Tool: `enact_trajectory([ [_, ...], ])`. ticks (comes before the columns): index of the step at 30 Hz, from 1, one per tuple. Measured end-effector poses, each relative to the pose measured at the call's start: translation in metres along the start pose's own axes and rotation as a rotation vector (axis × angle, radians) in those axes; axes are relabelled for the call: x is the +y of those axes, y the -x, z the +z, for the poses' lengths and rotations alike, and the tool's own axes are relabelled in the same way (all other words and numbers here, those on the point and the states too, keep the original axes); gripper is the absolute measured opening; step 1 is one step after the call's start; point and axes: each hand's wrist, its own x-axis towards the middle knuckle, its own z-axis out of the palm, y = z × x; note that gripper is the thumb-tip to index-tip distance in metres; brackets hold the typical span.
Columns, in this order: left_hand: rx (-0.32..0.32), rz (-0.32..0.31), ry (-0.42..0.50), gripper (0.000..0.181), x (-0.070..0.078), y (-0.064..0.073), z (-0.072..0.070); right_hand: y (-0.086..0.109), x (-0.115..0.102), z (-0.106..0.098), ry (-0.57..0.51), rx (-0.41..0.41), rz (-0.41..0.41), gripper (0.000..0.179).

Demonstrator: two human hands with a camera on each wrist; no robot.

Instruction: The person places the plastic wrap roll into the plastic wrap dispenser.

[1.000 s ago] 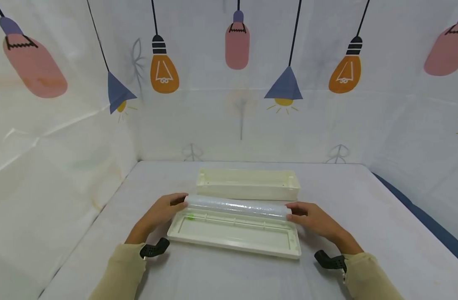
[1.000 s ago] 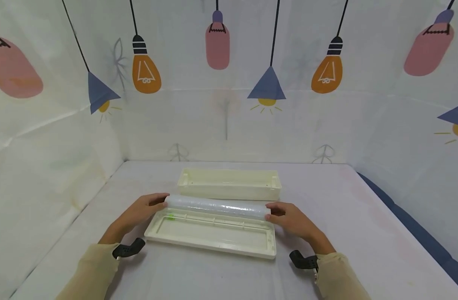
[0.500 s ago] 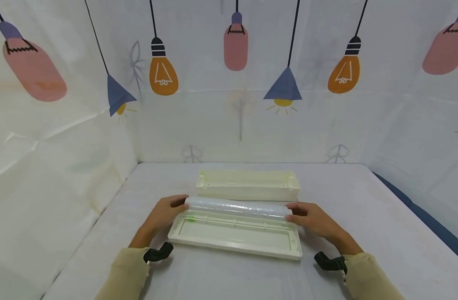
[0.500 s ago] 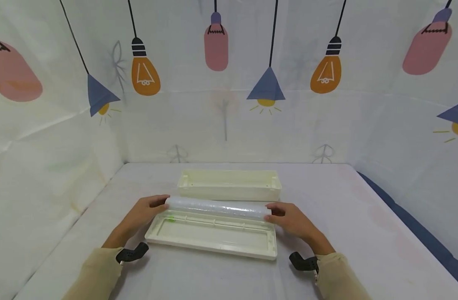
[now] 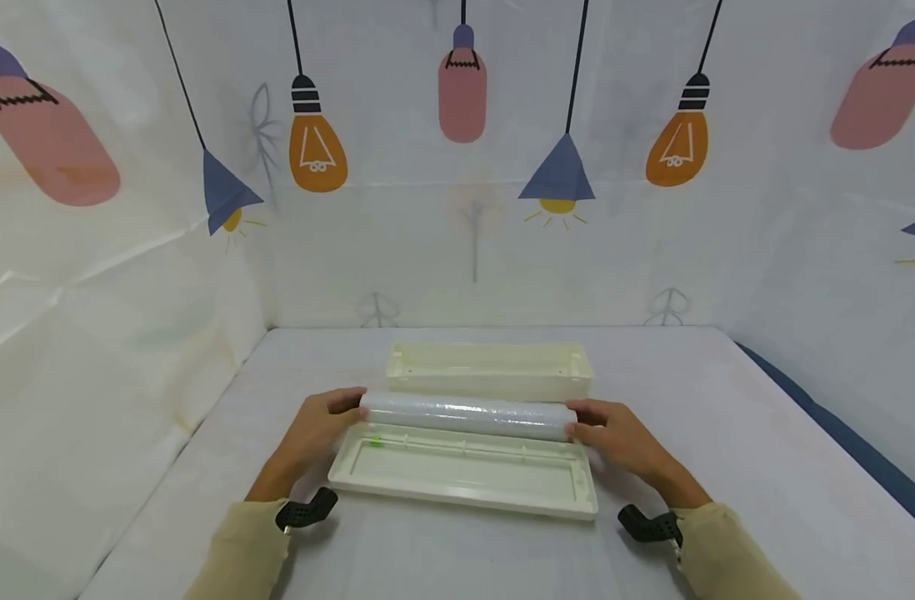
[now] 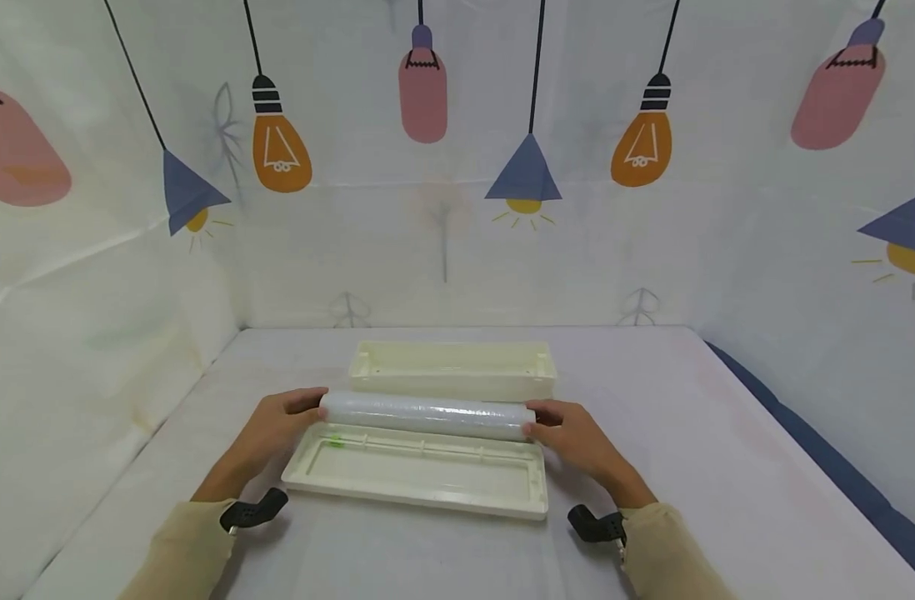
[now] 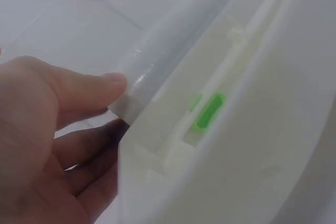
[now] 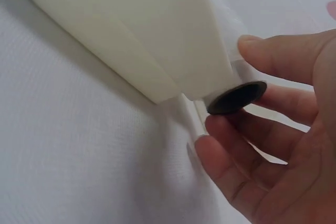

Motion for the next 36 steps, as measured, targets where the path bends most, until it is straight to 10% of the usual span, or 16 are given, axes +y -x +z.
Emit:
enact_trajectory([
  [12,0.01,-0.074,0.219,0.06,0.009,-0.001,-0.001,0.001,-0.005,-0.001,-0.069,0.13,0.029,0.056],
  [36,0.105,0.066,0.376,0.052,0.007,0.0,0.002,-0.003,-0.011,0.008,-0.312,0.224,-0.024,0.053],
])
